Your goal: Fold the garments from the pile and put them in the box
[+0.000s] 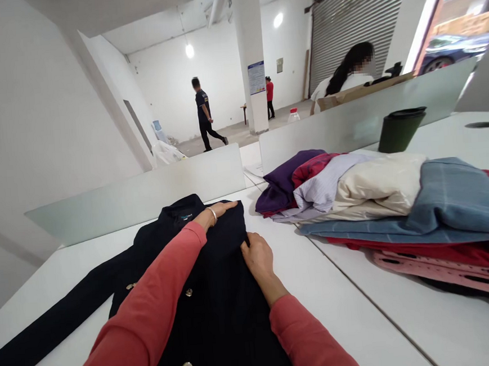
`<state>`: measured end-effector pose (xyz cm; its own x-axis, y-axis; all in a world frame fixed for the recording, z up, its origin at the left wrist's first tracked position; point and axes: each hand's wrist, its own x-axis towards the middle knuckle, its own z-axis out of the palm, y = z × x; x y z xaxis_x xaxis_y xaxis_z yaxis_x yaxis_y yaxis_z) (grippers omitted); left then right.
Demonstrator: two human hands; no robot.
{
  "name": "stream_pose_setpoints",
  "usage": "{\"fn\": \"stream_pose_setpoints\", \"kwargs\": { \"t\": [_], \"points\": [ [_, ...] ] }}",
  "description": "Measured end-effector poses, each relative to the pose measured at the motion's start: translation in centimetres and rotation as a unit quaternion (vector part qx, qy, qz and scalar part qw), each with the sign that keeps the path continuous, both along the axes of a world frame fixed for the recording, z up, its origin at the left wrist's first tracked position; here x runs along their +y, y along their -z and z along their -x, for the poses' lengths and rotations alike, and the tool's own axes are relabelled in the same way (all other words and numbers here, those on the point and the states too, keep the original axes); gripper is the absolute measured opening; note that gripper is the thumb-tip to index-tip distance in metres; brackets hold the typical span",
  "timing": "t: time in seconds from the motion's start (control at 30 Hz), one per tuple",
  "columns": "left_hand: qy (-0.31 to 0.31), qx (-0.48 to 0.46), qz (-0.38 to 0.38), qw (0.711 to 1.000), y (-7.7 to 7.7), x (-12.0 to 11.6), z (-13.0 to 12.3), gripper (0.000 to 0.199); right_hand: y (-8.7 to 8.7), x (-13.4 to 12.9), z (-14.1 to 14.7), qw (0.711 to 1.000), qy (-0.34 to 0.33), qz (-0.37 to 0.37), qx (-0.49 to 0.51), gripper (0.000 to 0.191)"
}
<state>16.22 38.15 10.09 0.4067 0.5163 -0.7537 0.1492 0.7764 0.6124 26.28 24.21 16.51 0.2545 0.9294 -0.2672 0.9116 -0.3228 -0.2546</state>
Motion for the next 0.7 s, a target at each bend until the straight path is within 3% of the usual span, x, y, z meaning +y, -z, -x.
{"fn": "stream_pose_setpoints", "kwargs": {
  "t": [0.23, 0.43, 0.7],
  "points": [
    [0.022, 0.003, -0.014, 1.0, 0.7, -0.8, -0.6, 0.039, 0.1, 0.2, 0.2, 0.999, -0.014, -0.012, 0.043, 0.025],
    [0.012, 0.024, -0.009, 1.0, 0.9, -1.1, -0.7, 0.032, 0.0, 0.1, 0.1, 0.997, 0.026, -0.008, 0.078, 0.031],
    [0.005, 0.034, -0.02, 0.999, 1.4, -1.2, -0.7, 0.024, -0.8, 0.2, 0.3, 0.998, 0.029, 0.043, 0.021, 0.022]
  ]
}}
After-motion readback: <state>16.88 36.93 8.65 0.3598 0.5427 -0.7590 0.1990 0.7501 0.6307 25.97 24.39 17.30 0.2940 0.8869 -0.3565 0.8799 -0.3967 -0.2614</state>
